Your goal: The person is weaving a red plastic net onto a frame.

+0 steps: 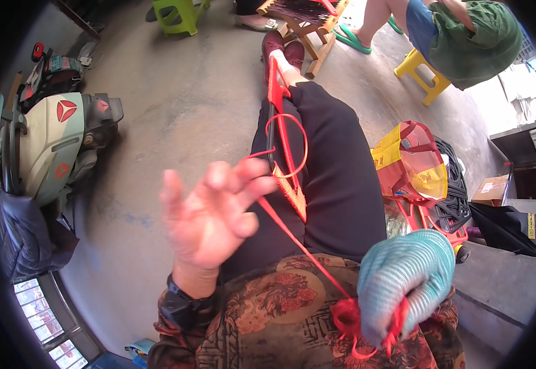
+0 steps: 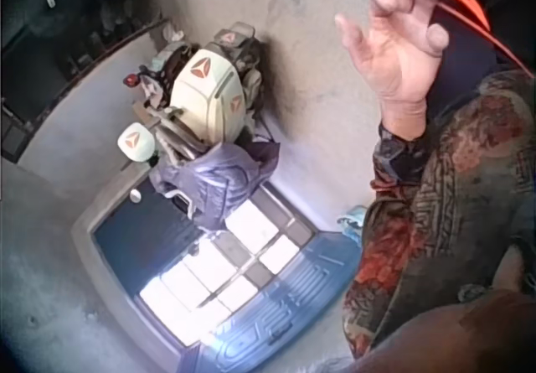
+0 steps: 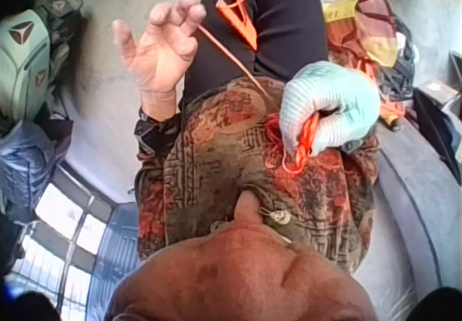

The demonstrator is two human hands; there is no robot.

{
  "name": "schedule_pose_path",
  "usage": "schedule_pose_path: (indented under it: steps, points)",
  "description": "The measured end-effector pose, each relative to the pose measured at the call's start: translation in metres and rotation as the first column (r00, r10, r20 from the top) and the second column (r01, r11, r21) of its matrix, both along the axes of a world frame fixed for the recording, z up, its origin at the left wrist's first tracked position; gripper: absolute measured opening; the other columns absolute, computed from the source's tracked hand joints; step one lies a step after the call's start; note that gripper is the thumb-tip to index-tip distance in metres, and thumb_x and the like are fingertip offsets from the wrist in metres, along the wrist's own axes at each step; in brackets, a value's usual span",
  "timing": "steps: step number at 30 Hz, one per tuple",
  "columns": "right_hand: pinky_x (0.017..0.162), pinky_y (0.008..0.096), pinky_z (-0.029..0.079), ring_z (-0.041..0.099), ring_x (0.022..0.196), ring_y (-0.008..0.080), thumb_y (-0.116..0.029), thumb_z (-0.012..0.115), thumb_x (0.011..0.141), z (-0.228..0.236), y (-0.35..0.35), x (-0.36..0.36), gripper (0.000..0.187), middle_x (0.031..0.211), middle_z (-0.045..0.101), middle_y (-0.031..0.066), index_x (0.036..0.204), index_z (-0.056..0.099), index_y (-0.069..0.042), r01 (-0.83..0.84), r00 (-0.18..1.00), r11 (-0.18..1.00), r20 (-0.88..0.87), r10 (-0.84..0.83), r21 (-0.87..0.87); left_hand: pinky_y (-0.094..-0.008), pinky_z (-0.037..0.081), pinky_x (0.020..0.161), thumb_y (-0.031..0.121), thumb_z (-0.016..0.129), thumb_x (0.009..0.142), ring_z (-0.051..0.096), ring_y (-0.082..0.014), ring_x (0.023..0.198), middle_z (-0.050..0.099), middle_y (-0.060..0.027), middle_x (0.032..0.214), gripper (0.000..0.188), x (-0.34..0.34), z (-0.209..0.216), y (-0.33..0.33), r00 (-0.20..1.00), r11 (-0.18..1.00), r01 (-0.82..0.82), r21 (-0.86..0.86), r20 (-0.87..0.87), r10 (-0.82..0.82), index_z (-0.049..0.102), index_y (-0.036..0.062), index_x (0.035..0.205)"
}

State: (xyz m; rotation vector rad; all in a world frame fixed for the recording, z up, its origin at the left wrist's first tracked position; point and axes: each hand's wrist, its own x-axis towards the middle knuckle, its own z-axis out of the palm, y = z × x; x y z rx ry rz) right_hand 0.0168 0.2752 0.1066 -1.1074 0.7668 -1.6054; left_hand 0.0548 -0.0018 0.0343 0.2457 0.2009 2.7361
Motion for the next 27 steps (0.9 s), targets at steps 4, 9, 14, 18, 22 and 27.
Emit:
schedule_pose_path:
  steps: [4,9,14,18,22,27]
  points:
    - [0.066,0.0294,0.054,0.069,0.079,0.0154,-0.016,0.069,0.088,-0.002,-0.013,0.001,0.021,0.092,0.068,0.0063,0.105,0.061,-0.005,0.500,0.762,0.492,-0.092,-0.641,0.713,-0.0337,0.052,0.057,0.052,0.052,0.100,0.054,-0.0275,0.088,0.056,-0.0177,0.104,0.060,0.033,-0.002,-0.049,0.997,0.997,-0.060,-0.054,0.053,0.063,0.050,-0.0006,0.128]
    - [0.066,0.0323,0.055,0.073,0.075,0.0212,-0.026,0.084,0.078,-0.077,-0.059,0.000,0.039,0.080,0.070,0.0125,0.105,0.063,-0.006,0.976,0.184,0.172,-0.921,-0.342,0.131,-0.0293,0.047,0.047,0.033,0.057,0.100,0.052,-0.0193,0.066,0.054,-0.0093,0.073,0.049,0.091,-0.019,-0.087,0.928,0.848,-0.027,-0.529,0.302,0.218,0.049,-0.0046,0.130]
    - [0.058,0.0390,0.053,0.067,0.063,0.0324,-0.034,0.079,0.081,-0.101,-0.087,0.000,0.035,0.068,0.065,0.0145,0.099,0.064,-0.008,0.970,0.154,0.208,-0.979,-0.133,0.124,-0.0234,0.029,0.039,0.017,0.066,0.094,0.040,-0.0076,0.045,0.057,-0.0054,0.064,0.029,0.124,-0.016,-0.096,0.976,0.672,0.082,-0.736,0.195,0.095,0.064,-0.0103,0.103]
    - [0.058,0.0418,0.052,0.066,0.063,0.0342,-0.037,0.077,0.082,-0.092,-0.087,-0.002,0.035,0.067,0.063,0.0139,0.095,0.060,-0.008,0.973,0.083,0.228,-0.973,-0.217,0.032,-0.0250,0.027,0.037,0.013,0.068,0.090,0.038,-0.0093,0.039,0.050,-0.0047,0.055,0.024,0.115,-0.001,-0.093,0.993,0.670,0.094,-0.736,0.119,-0.008,0.064,-0.0087,0.080]
    - [0.068,0.0379,0.054,0.069,0.075,0.0320,-0.029,0.075,0.085,-0.083,-0.061,-0.011,0.031,0.082,0.068,0.0159,0.102,0.061,-0.007,0.985,0.165,0.128,-0.865,-0.474,0.118,-0.0313,0.052,0.051,0.014,0.064,0.092,0.064,-0.0300,0.081,0.059,-0.0245,0.100,0.016,0.062,0.012,-0.070,0.943,0.841,-0.230,-0.489,-0.327,0.068,0.066,-0.0024,0.090]
    - [0.076,0.0338,0.053,0.067,0.086,0.0291,-0.010,0.069,0.086,-0.067,-0.035,-0.046,0.011,0.103,0.066,0.0157,0.095,0.068,-0.005,0.956,-0.264,-0.049,-0.780,-0.568,-0.288,-0.0317,0.059,0.079,0.007,0.057,0.096,0.061,-0.0296,0.115,0.044,-0.0246,0.145,0.043,-0.016,0.016,-0.026,0.907,0.702,-0.418,-0.576,-0.216,0.363,0.052,0.0067,0.138]
